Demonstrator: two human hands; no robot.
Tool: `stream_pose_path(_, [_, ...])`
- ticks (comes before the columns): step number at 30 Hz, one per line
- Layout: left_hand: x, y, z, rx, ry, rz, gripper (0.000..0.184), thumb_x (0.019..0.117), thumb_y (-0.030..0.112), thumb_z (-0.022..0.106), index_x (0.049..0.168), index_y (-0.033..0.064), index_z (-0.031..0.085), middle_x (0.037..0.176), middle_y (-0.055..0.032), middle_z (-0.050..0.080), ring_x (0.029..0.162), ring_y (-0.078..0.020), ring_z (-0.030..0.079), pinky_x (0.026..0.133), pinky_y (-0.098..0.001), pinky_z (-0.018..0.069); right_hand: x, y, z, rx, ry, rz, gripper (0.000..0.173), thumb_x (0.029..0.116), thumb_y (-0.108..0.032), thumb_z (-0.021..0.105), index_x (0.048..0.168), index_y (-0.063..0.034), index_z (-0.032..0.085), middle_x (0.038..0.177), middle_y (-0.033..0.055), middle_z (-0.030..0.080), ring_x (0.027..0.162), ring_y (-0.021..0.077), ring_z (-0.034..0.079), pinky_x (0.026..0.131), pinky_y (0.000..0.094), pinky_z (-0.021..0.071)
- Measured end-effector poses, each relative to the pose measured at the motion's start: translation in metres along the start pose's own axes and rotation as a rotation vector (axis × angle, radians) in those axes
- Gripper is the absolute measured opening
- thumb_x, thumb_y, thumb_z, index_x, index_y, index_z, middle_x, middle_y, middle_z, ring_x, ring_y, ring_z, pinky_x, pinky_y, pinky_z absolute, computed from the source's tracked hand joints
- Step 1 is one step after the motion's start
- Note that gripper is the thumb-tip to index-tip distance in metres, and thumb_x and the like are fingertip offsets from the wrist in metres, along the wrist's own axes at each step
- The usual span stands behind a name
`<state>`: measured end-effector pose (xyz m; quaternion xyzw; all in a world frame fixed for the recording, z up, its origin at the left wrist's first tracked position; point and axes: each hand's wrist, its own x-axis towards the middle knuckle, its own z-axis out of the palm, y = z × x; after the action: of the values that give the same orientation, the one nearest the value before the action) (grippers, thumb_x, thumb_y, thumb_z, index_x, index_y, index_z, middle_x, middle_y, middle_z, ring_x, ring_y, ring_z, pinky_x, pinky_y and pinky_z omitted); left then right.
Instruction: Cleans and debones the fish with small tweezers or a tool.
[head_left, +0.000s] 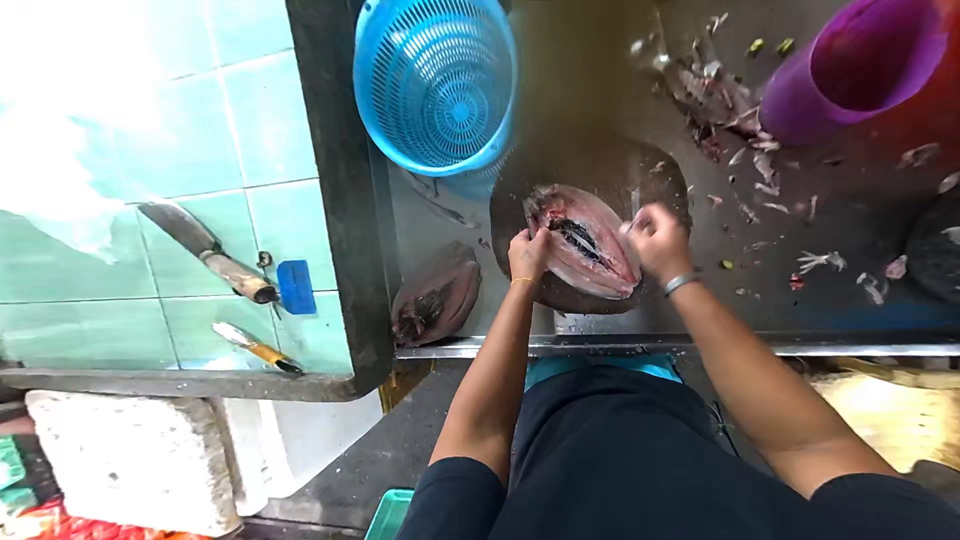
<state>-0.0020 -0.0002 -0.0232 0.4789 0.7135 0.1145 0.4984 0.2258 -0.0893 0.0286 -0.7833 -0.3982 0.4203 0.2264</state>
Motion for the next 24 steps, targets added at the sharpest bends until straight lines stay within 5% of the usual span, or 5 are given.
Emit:
stream_pose_path(6, [-0.004, -0.016, 0.001, -0.048, -0.037, 0.032, 0.028, 0.102, 0.026, 0.052, 0.103, 0.0053, 0.071, 0.092, -0.0122, 0.072, 0.085, -0.0243, 0.071, 0.078, -0.0511, 0.0582, -0.024, -0.025, 0.061, -0.658, -0.163, -0.298, 0.043, 0.0873, -0.037, 0.063, 0.122, -0.0122, 0.071, 0.114, 0.0197, 0.07, 0.11, 0.045, 0.064, 0.086, 0.0678, 0.0461])
stream_pose_path(9, [-0.005, -0.014, 0.002, -0.061, -0.013, 0.014, 0.027, 0.102, 0.028, 0.053, 0.102, 0.0067, 0.071, 0.091, -0.0116, 0.072, 0.083, -0.0245, 0.072, 0.075, -0.0515, 0.0595, -0.004, -0.039, 0.054, -0.248, -0.263, -0.118, 0.023, 0.0937, -0.024, 0.064, 0.1, -0.006, 0.076, 0.092, 0.0156, 0.074, 0.09, 0.0318, 0.071, 0.08, 0.0571, 0.0557])
stream_pose_path(13, [-0.003, -0.012, 0.004, -0.05, 0.035, 0.007, 0.031, 0.1026, 0.033, 0.056, 0.1, 0.0066, 0.072, 0.089, -0.0109, 0.073, 0.082, -0.024, 0.071, 0.077, -0.0517, 0.057, -0.013, -0.043, -0.017, 0.185, -0.1, -0.142, 0.018, 0.0949, -0.018, 0.068, 0.106, -0.0056, 0.076, 0.089, 0.0083, 0.074, 0.077, 0.0174, 0.069, 0.077, 0.0447, 0.0591])
stream_pose_path(18, [-0.012, -0.006, 0.009, -0.087, 0.07, -0.051, 0.041, 0.0977, 0.045, 0.066, 0.103, 0.0058, 0.074, 0.091, -0.0115, 0.074, 0.082, -0.0246, 0.071, 0.076, -0.0498, 0.0584, -0.013, 0.043, -0.074, -0.544, 0.198, -0.184, 0.054, 0.0939, -0.033, 0.065, 0.138, -0.0026, 0.06, 0.13, 0.0293, 0.062, 0.108, 0.0528, 0.065, 0.087, 0.0736, 0.0491])
stream_pose_path(24, [-0.071, -0.022, 0.043, -0.576, -0.077, -0.2, 0.033, 0.0962, 0.017, 0.07, 0.121, -0.0034, 0.061, 0.101, -0.0171, 0.072, 0.086, -0.0244, 0.073, 0.076, -0.0424, 0.0626, -0.083, 0.03, 0.005, -0.472, -0.025, -0.158, 0.051, 0.0876, -0.043, 0.07, 0.121, -0.0051, 0.069, 0.116, 0.0223, 0.07, 0.103, 0.0448, 0.068, 0.081, 0.0685, 0.0521])
